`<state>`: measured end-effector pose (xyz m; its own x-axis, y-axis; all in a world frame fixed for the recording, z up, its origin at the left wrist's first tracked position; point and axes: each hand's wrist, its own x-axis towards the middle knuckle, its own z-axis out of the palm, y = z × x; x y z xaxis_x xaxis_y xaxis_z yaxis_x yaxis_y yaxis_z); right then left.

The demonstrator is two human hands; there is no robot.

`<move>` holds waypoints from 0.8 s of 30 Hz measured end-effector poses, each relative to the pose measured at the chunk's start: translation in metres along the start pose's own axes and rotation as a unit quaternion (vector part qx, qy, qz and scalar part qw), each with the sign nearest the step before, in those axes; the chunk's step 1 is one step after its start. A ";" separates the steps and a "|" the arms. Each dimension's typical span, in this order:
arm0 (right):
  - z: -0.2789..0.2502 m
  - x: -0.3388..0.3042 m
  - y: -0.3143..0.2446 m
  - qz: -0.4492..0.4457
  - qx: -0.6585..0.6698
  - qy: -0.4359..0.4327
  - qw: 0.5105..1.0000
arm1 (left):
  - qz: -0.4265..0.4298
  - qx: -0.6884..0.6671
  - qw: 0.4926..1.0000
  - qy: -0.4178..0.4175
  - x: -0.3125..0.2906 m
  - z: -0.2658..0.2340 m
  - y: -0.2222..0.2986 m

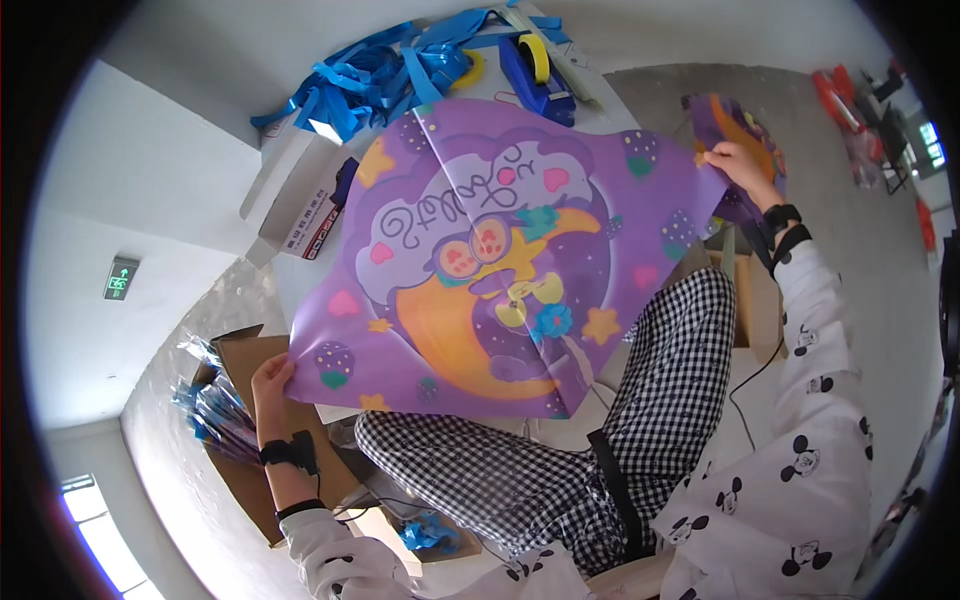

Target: Assembling a cartoon-themed kite by attaching rods and securing them with tape.

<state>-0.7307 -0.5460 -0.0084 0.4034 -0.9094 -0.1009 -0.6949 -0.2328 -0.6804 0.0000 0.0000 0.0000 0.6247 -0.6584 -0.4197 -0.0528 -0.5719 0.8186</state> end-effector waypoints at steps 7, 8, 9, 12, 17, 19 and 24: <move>0.021 0.013 -0.023 0.015 -0.087 0.064 0.994 | 0.096 0.099 0.986 0.091 0.038 0.021 -0.031; 0.022 0.013 -0.019 0.008 -0.127 0.076 0.989 | 0.101 0.156 0.973 0.140 0.034 0.023 -0.039; 0.019 0.008 -0.013 0.008 -0.173 0.091 0.981 | 0.095 0.153 0.975 0.130 0.031 0.045 -0.033; 0.047 -0.012 -0.065 -0.061 -0.319 0.197 0.925 | 0.260 0.466 0.781 0.324 -0.013 0.127 0.036; 0.129 -0.094 -0.149 -0.359 -0.199 0.043 0.911 | 0.325 0.330 0.886 0.020 -0.105 0.270 0.060; 0.155 -0.119 -0.158 -0.422 -0.214 -0.082 0.877 | 0.296 0.337 0.894 -0.016 -0.127 0.307 0.053; 0.176 -0.132 -0.124 -0.349 -0.279 -0.083 0.891 | 0.237 0.418 0.876 0.028 -0.128 0.336 0.027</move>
<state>-0.5930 -0.3367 -0.0390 0.9037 -0.4229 0.0671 -0.4091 -0.8990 -0.1566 -0.3435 -0.0952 -0.0561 0.4137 -0.9076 -0.0717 -0.8549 -0.4144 0.3121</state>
